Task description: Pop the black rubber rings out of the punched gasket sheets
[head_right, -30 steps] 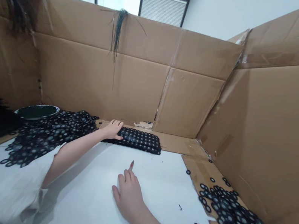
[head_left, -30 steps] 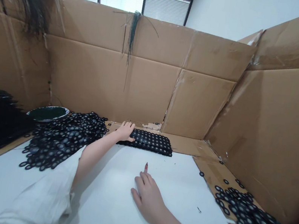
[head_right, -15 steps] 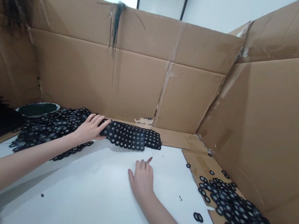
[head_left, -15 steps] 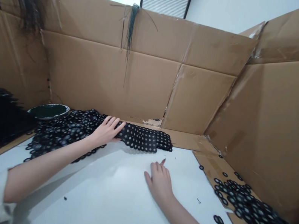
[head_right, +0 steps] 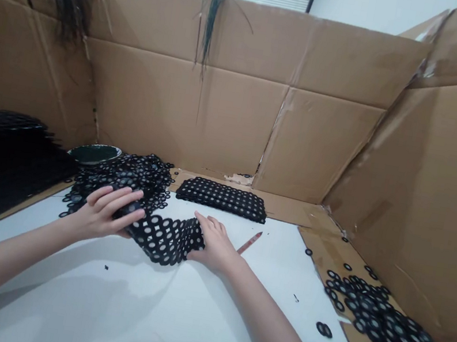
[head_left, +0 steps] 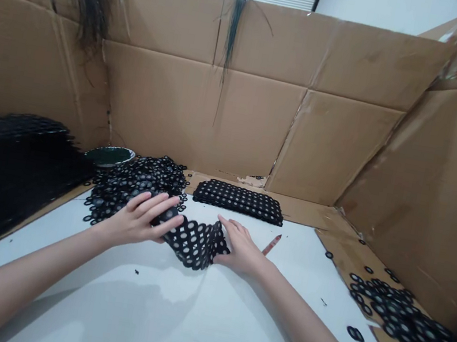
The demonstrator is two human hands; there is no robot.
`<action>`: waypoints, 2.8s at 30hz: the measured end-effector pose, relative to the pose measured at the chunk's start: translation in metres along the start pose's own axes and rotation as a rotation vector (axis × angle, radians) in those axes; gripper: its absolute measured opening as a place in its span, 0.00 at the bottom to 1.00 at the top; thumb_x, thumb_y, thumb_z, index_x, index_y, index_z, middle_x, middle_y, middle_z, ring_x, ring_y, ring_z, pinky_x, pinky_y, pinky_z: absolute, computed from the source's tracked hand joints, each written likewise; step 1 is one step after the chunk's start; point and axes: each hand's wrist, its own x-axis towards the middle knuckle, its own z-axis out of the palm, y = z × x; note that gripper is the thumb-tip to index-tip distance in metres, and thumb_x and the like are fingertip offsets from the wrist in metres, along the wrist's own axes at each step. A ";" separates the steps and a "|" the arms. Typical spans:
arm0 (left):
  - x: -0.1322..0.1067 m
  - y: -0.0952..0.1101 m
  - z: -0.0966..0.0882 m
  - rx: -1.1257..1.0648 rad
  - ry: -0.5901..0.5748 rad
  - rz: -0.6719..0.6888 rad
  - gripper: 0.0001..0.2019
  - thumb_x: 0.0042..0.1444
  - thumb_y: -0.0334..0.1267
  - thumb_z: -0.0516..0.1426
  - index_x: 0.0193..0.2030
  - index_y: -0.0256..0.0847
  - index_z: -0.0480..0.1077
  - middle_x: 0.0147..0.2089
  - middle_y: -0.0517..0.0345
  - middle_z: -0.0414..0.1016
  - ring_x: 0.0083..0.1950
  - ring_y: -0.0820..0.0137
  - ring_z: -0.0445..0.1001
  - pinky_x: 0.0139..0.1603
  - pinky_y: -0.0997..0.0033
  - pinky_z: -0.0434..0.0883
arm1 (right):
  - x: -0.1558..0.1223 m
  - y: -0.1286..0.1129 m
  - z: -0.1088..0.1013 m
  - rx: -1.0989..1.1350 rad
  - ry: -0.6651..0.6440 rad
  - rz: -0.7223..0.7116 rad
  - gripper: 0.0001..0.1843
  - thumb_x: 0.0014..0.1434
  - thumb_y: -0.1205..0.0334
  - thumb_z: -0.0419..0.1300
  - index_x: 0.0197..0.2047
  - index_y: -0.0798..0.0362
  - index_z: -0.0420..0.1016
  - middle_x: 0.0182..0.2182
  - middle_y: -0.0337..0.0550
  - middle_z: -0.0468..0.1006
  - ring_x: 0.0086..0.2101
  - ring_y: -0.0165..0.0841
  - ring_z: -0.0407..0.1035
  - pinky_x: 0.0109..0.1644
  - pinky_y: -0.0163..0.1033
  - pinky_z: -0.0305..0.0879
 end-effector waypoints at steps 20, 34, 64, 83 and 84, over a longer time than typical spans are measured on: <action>-0.024 -0.014 0.004 -0.882 -0.735 -0.957 0.26 0.37 0.50 0.58 0.45 0.43 0.64 0.40 0.55 0.65 0.44 0.60 0.65 0.42 0.65 0.64 | 0.024 0.013 -0.008 0.697 0.562 0.288 0.18 0.46 0.48 0.55 0.21 0.54 0.57 0.19 0.34 0.61 0.23 0.27 0.57 0.26 0.31 0.52; -0.031 -0.023 0.010 -1.352 -0.712 -1.540 0.14 0.42 0.48 0.58 0.31 0.40 0.67 0.24 0.63 0.64 0.26 0.73 0.64 0.28 0.76 0.63 | 0.021 0.044 0.000 0.692 0.585 0.405 0.22 0.45 0.41 0.53 0.22 0.55 0.67 0.19 0.40 0.70 0.24 0.31 0.62 0.28 0.33 0.54; -0.027 -0.002 0.015 -1.117 -0.457 -1.420 0.35 0.39 0.47 0.60 0.56 0.45 0.56 0.52 0.48 0.65 0.33 0.69 0.72 0.38 0.62 0.71 | -0.043 0.028 0.003 0.733 0.407 0.413 0.22 0.42 0.60 0.60 0.42 0.55 0.64 0.32 0.42 0.71 0.25 0.27 0.65 0.27 0.34 0.63; -0.028 -0.004 0.019 -1.336 -0.281 -1.916 0.18 0.34 0.36 0.65 0.35 0.42 0.69 0.31 0.61 0.74 0.33 0.75 0.72 0.30 0.82 0.70 | -0.045 0.042 -0.026 0.951 0.483 0.445 0.15 0.38 0.58 0.64 0.30 0.57 0.71 0.27 0.43 0.75 0.28 0.31 0.68 0.34 0.37 0.63; -0.028 -0.004 0.020 -1.354 -0.271 -1.935 0.17 0.35 0.34 0.65 0.36 0.41 0.69 0.31 0.60 0.74 0.33 0.75 0.73 0.30 0.83 0.70 | -0.045 0.042 -0.026 0.950 0.494 0.451 0.16 0.37 0.57 0.65 0.30 0.57 0.72 0.28 0.43 0.75 0.29 0.31 0.68 0.34 0.37 0.63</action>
